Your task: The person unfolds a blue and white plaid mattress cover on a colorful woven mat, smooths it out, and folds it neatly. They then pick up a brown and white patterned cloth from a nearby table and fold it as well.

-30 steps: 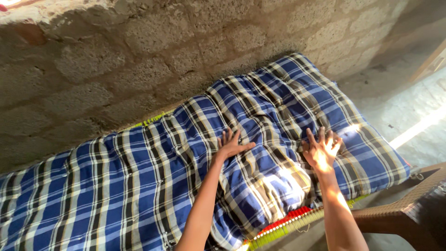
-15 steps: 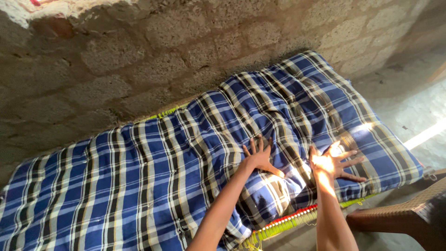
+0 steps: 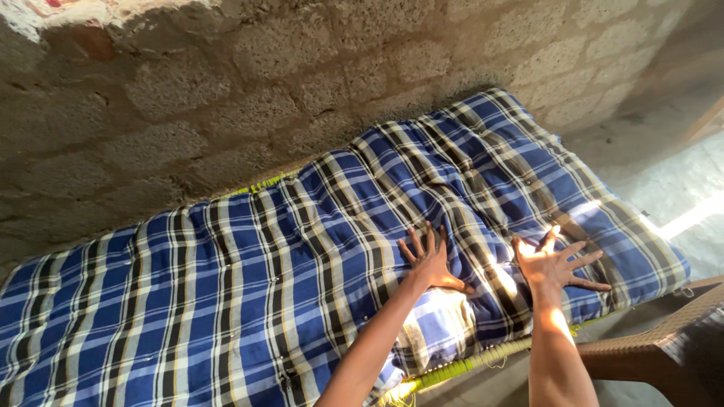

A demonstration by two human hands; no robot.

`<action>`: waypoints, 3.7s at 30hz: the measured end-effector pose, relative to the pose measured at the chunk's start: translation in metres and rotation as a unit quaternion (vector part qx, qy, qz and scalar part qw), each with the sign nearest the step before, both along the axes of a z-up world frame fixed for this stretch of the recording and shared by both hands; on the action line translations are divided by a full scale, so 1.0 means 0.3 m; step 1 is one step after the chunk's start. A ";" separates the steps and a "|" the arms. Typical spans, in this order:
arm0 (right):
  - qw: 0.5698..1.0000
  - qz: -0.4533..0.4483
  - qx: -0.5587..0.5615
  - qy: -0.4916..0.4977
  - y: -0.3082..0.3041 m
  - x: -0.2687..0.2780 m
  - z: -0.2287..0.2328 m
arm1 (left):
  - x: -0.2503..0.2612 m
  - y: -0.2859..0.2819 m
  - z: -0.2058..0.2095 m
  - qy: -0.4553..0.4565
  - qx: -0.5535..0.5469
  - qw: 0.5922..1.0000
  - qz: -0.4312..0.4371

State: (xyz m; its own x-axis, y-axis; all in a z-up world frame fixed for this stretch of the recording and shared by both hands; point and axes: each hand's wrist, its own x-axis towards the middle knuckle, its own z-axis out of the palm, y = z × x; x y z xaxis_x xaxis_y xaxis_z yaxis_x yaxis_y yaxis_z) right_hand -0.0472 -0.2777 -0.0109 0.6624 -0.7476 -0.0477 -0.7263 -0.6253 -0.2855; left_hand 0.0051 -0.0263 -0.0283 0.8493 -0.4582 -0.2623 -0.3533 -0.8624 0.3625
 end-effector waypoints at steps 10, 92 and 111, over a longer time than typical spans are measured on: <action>0.999 0.033 0.006 -0.016 -0.154 0.044 -0.068 | -0.027 -0.100 -0.075 -0.117 -0.022 0.988 0.101; 0.907 0.410 -0.092 0.030 0.619 0.505 -0.086 | 0.361 1.106 0.024 -0.271 0.177 0.934 0.152; 0.906 0.416 -0.076 -0.031 0.771 0.366 -0.054 | 0.335 1.319 -0.007 -0.009 0.264 0.893 0.363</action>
